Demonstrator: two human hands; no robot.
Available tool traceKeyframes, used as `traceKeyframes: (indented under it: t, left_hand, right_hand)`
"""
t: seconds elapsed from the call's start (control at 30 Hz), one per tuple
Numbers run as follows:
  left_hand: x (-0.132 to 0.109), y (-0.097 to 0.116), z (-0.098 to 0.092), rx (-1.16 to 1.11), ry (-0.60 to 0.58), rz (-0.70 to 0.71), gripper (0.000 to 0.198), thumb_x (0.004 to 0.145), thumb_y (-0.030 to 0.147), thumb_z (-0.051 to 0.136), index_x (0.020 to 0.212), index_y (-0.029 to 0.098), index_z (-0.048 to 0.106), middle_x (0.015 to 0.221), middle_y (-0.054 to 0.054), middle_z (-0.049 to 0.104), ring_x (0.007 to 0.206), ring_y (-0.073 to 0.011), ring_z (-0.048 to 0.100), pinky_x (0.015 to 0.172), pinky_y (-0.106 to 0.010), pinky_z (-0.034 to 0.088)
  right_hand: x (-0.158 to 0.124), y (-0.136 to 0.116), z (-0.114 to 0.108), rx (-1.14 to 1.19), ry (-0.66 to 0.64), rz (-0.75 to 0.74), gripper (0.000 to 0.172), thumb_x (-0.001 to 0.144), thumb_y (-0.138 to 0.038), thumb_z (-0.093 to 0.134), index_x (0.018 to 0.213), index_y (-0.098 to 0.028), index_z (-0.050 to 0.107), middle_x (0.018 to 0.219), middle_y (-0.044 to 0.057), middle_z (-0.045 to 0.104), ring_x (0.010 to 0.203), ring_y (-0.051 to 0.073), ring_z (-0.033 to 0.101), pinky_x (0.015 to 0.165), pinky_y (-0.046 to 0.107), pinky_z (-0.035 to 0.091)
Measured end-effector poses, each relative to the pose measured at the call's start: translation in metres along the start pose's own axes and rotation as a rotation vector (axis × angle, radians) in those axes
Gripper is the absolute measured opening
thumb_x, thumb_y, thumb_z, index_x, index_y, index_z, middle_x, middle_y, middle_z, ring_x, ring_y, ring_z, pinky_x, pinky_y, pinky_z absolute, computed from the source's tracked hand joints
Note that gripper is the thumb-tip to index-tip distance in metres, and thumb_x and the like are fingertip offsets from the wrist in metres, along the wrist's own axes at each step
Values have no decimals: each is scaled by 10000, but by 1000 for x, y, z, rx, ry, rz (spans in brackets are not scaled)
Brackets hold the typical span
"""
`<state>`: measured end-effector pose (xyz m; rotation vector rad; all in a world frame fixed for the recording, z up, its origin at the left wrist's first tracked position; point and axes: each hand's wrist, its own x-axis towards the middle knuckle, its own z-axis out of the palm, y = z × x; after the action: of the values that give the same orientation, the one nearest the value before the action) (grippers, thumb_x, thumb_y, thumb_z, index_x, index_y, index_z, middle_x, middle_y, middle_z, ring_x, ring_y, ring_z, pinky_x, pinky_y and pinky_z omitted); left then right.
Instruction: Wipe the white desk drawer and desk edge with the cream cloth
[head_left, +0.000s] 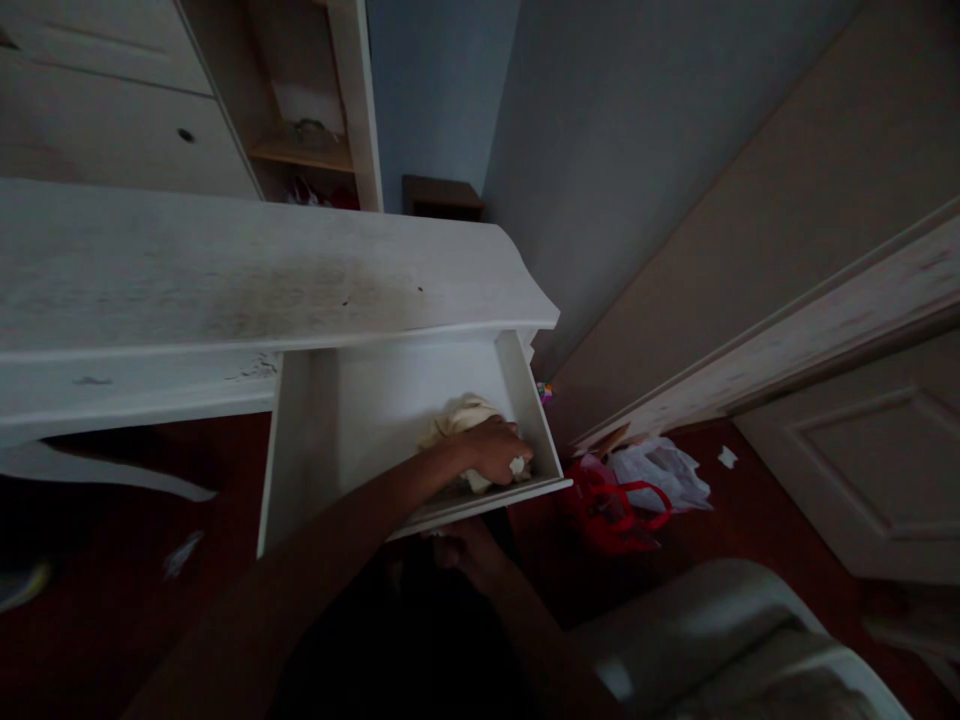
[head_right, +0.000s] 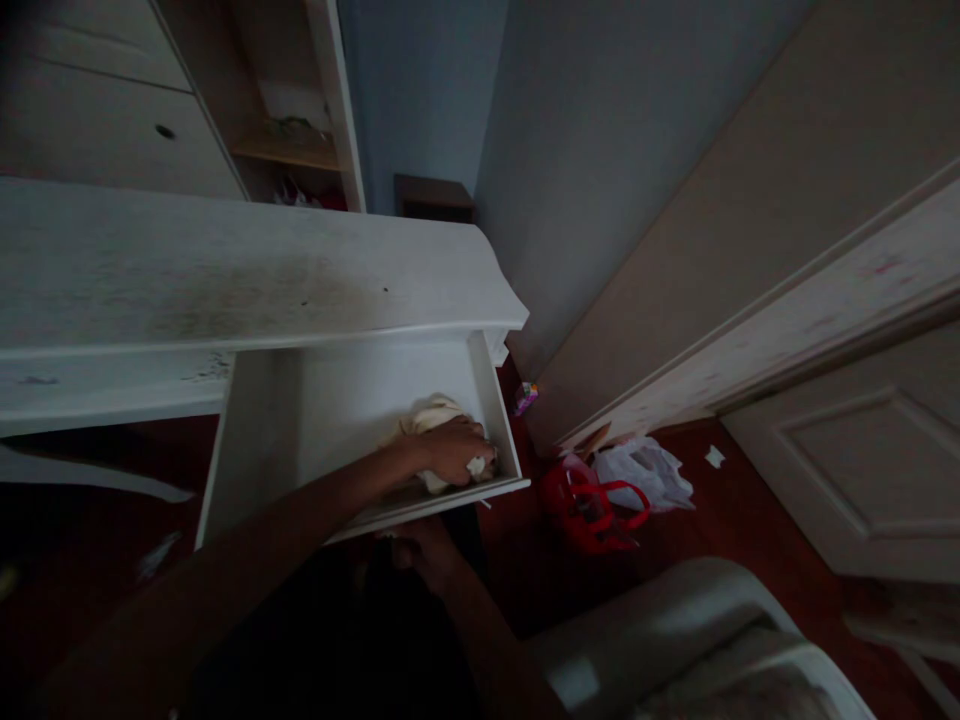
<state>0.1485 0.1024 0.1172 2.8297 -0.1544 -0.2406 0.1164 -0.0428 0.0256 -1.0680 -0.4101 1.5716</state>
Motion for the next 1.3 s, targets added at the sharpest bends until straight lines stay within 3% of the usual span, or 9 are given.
traceKeyframes:
  t: [0.23, 0.37, 0.47, 0.7, 0.77, 0.87, 1.0, 1.1, 1.3]
  left_hand:
    - [-18, -6, 4, -81, -1, -51, 325, 676, 265, 611, 991, 267, 694, 941, -44, 702, 875, -217, 640, 797, -326, 469]
    - [-47, -7, 5, -117, -9, -127, 291, 685, 260, 593, 952, 269, 708, 876, -37, 708, 843, -228, 651, 760, -328, 476]
    - [-77, -9, 7, -147, -8, -217, 289, 676, 272, 608, 948, 273, 706, 886, -26, 707, 859, -229, 649, 784, -335, 479]
    - [-157, -9, 11, -214, 44, -464, 459, 644, 211, 629, 1098, 280, 649, 1149, -32, 677, 1085, -233, 606, 965, -354, 431]
    - [-178, -5, 11, -174, 39, -569, 581, 657, 186, 620, 1229, 277, 580, 1270, -60, 636, 1220, -261, 542, 1050, -420, 376]
    - [-198, 3, 13, -52, 25, -729, 713, 709, 147, 584, 1396, 247, 425, 1468, -108, 489, 1414, -296, 342, 1152, -563, 201]
    - [-199, 7, 20, 58, 85, -841, 616, 789, 191, 569, 1386, 235, 421, 1554, -120, 369, 1439, -334, 281, 1135, -681, 114]
    - [-186, -1, 21, 99, 206, -941, 522, 834, 245, 572, 1343, 248, 459, 1499, -136, 444, 1375, -359, 373, 1100, -732, 145]
    - [-170, -34, 4, 98, 344, -1116, 443, 875, 376, 587, 1280, 215, 502, 1355, -154, 571, 1249, -358, 493, 1090, -682, 234]
  right_hand:
    - [1, -1, -1, -23, -5, -2, 273, 645, -404, 734, 710, -146, 672, 547, -36, 576, 394, 50, 367, 409, 224, 260]
    - [2, 0, -1, -15, 3, 1, 276, 628, -406, 746, 687, -148, 666, 488, -63, 521, 379, 42, 346, 401, 212, 237]
    - [2, 1, -2, 6, -3, 21, 298, 599, -412, 771, 699, -152, 664, 552, -40, 593, 375, 37, 355, 394, 208, 228]
    - [2, 5, -6, -5, -43, 31, 338, 630, -455, 767, 720, -143, 675, 534, -42, 561, 383, 39, 331, 407, 220, 217]
    - [1, 5, -7, -30, -62, 41, 362, 646, -490, 761, 715, -145, 676, 493, -56, 511, 388, 43, 313, 419, 226, 211]
    - [-2, 2, -8, -65, -76, 44, 405, 666, -536, 755, 729, -141, 684, 464, -70, 449, 406, 50, 297, 443, 237, 214]
    - [-5, 2, -7, -101, -57, 20, 440, 658, -570, 763, 740, -143, 700, 547, -24, 528, 436, 61, 335, 462, 255, 239]
    - [-1, 12, -14, -98, -57, 16, 483, 649, -626, 749, 745, -154, 706, 495, -38, 471, 433, 74, 340, 457, 256, 246]
    - [20, 37, -44, -171, -193, 82, 586, 630, -745, 689, 756, -173, 716, 369, -66, 346, 357, 84, 280, 412, 264, 215]
